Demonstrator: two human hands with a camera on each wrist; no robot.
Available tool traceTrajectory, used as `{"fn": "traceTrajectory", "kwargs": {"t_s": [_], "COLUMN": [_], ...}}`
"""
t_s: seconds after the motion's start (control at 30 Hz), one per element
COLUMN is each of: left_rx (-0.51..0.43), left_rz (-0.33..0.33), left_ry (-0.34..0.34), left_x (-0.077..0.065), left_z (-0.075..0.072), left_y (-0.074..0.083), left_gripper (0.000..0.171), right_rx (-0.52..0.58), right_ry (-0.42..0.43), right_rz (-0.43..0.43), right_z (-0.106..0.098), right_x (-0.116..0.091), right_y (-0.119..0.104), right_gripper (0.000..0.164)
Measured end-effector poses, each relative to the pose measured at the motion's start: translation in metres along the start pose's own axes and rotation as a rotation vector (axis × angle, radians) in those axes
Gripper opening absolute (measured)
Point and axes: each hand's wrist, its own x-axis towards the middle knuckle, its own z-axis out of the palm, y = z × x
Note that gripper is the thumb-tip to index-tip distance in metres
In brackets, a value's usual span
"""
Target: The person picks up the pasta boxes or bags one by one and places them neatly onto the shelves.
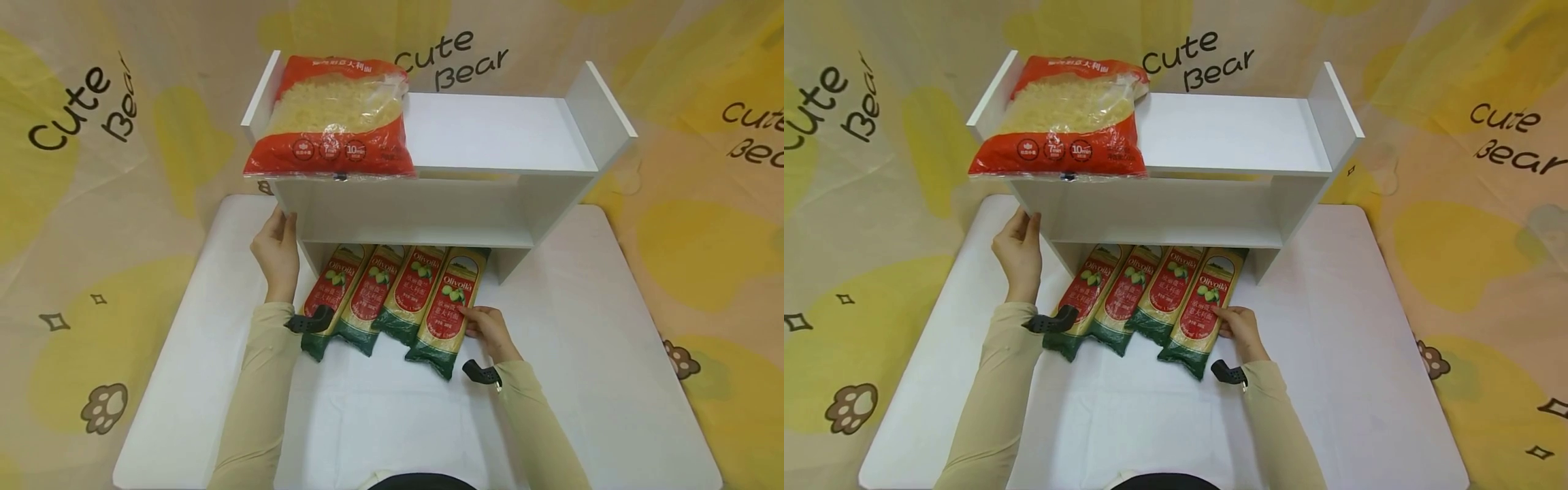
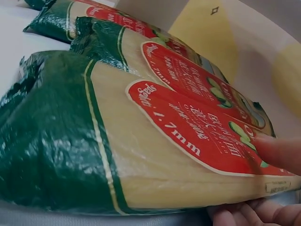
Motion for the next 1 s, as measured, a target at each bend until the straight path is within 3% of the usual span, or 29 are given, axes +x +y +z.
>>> {"fn": "traceTrajectory", "kwargs": {"t_s": [0.17,0.33,0.63,0.77,1.0], "left_rx": [-0.004,-0.007,-0.026,-0.024,-0.009], "left_rz": [0.004,0.010,0.000,0.002,-0.002], "left_ry": [-0.002,-0.005,-0.002,0.016,0.002], "left_x": [-0.001,-0.001,0.001,0.001,-0.009], "left_z": [0.000,0.000,0.000,0.001,-0.004], "left_y": [0.000,-0.002,-0.003,-0.001,0.033], "left_gripper": [0.032,0.031,0.031,0.030,0.030], "right_rx": [-0.070,-0.054,-0.023,0.004,0.018], "right_ry": [-0.043,-0.050,-0.070,-0.062,-0.077], "right_rz": [-0.080,-0.157,0.008,0.033,0.035], "right_z": [0.006,0.011,0.010,0.010,0.007], "right_x": [-0.001,-0.004,0.006,0.006,0.004], "right_y": [0.001,0.001,0.001,0.001,0.007], "right_gripper": [0.038,0.037,0.034,0.034,0.036]}}
